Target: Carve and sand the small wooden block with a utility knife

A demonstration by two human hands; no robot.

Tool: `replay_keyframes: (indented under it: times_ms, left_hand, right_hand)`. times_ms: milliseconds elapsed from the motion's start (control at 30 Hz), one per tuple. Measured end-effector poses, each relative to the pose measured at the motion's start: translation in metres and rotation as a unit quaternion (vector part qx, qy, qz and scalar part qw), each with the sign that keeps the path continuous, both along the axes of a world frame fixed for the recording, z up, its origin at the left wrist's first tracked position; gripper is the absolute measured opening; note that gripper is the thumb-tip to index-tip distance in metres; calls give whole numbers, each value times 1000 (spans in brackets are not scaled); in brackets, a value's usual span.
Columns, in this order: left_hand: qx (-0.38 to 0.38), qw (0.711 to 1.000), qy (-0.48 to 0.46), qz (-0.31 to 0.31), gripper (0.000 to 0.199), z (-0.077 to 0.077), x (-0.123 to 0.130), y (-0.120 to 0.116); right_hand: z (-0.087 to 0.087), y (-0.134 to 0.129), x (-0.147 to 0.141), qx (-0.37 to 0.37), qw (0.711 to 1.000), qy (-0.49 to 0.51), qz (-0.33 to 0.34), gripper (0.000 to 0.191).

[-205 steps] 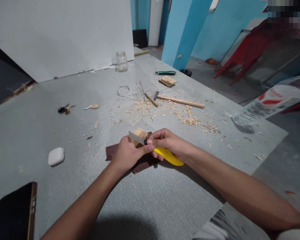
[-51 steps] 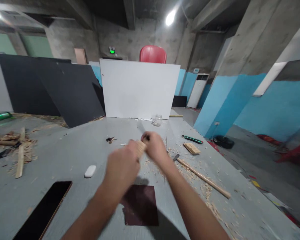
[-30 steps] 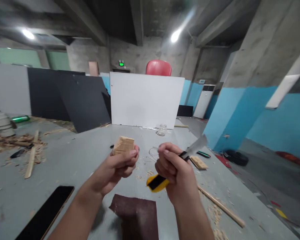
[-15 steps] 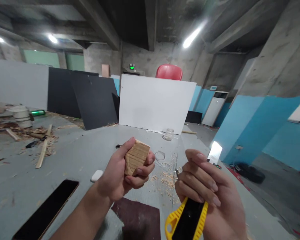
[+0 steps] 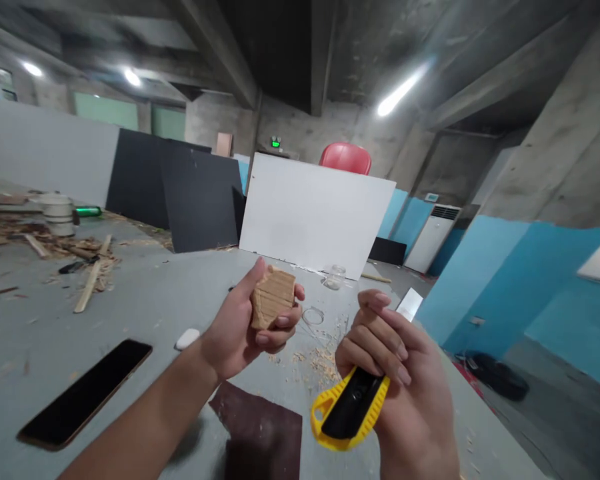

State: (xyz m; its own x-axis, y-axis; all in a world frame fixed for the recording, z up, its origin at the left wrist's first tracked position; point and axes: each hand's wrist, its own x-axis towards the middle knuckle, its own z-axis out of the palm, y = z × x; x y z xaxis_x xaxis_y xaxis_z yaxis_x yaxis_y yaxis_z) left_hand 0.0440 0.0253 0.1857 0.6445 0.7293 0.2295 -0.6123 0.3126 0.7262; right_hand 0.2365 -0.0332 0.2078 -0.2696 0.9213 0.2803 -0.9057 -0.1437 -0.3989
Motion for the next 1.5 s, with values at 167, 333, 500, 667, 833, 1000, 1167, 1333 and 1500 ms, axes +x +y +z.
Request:
replay_keyframes:
  times_ms: [167, 333, 500, 667, 833, 1000, 1167, 1333, 1500]
  left_hand:
    - [38, 999, -8, 19, 60, -1, -2, -6]
    - [41, 998, -34, -20, 62, 1, 1, -15]
    - [32, 998, -54, -15, 53, 5, -2, -19]
    - [29, 998, -61, -14, 49, 9, -7, -22]
    - [30, 997, -71, -5, 48, 14, -7, -25]
    - [27, 997, -78, 2, 49, 15, -8, -26]
    - [28, 996, -79, 3, 50, 17, -11, -28]
    - [15, 997, -77, -2, 52, 16, -10, -26]
    - [5, 998, -55, -7, 57, 11, -4, -23]
  right_hand:
    - [3, -11, 0, 24, 1000, -6, 6, 12]
    - [8, -25, -2, 51, 999, -15, -5, 11]
    - [8, -33, -5, 65, 997, -28, -20, 12]
    - [3, -26, -12, 40, 999, -28, -8, 12]
    - [0, -21, -23, 32, 999, -39, 14, 12]
    - [-4, -19, -32, 12, 999, -40, 33, 10]
    - [-2, -25, -39, -29, 998, -32, 45, 17]
    - [0, -36, -45, -48, 996, -25, 64, 34]
    - [-1, -40, -43, -57, 994, -12, 96, 14]
